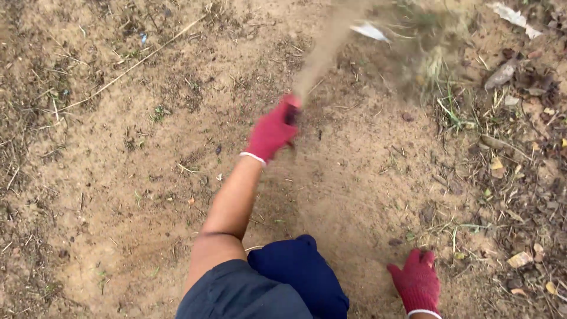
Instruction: Sweeping dry leaves and debris from a dirt ground area using a hand broom.
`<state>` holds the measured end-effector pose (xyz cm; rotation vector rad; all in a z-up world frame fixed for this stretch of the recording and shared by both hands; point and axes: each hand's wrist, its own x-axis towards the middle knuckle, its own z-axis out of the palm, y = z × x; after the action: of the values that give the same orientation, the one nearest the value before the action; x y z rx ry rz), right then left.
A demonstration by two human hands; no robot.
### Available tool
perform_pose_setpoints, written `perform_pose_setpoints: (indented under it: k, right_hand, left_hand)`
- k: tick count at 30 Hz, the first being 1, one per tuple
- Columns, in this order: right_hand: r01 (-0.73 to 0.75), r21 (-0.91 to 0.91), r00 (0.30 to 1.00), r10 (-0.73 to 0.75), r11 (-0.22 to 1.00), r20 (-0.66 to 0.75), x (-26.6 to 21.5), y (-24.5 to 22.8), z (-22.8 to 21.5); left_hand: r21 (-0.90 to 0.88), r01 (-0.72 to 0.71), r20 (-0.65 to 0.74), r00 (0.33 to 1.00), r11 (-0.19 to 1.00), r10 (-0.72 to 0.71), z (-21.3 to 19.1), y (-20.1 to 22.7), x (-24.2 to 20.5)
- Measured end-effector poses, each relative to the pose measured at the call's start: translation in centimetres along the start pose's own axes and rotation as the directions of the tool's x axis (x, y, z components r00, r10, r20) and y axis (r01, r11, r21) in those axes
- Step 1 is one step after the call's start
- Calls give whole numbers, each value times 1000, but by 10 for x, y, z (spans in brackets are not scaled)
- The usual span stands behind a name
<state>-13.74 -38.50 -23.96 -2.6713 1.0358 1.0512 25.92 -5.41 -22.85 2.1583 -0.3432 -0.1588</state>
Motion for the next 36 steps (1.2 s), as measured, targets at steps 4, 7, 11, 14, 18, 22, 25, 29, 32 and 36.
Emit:
perform_pose_setpoints:
  k: [4, 7, 11, 14, 18, 22, 25, 29, 32, 36]
  right_hand:
    - [5, 0, 1000, -5, 1000, -12, 7, -3, -5]
    - [-20, -7, 999, 20, 1000, 31, 7, -2, -7]
    - [-4, 6, 1000, 3, 1000, 28, 3, -11, -19]
    - [-34, 13, 997, 33, 999, 69, -15, -10, -26]
    - [4, 25, 1000, -4, 1000, 14, -8, -2, -29]
    - [36, 58, 999, -34, 998, -33, -13, 2, -20]
    - [45, 93, 998, -42, 995, -38, -10, 6, -26]
    - [141, 124, 990, -138, 982, -35, -20, 28, -26]
    - [287, 160, 958, -280, 944, -69, -17, 63, -21]
    - [398, 113, 915, -384, 910, -126, -13, 129, -23]
  left_hand:
    - [-188, 467, -233, 834, 864, -501, -79, -17, 22]
    - [-240, 459, -259, 819, 855, -512, -37, -57, 34]
    - [16, 207, 60, 976, 978, -208, 26, 9, 23]
    - [-71, 47, 160, 986, 996, -36, 57, 65, 33]
    - [-118, 324, 187, 936, 939, -299, 93, 103, 82]
    - [210, 45, 458, 878, 977, -139, 149, 158, 29]
    - [129, -81, 612, 790, 988, -15, 135, 212, 1]
    - [-14, 48, 518, 855, 999, -34, 124, 202, 20]
    - [116, -100, 519, 855, 988, 26, 155, 182, 13]
    - [121, -294, 650, 746, 948, 149, 233, 240, -34]
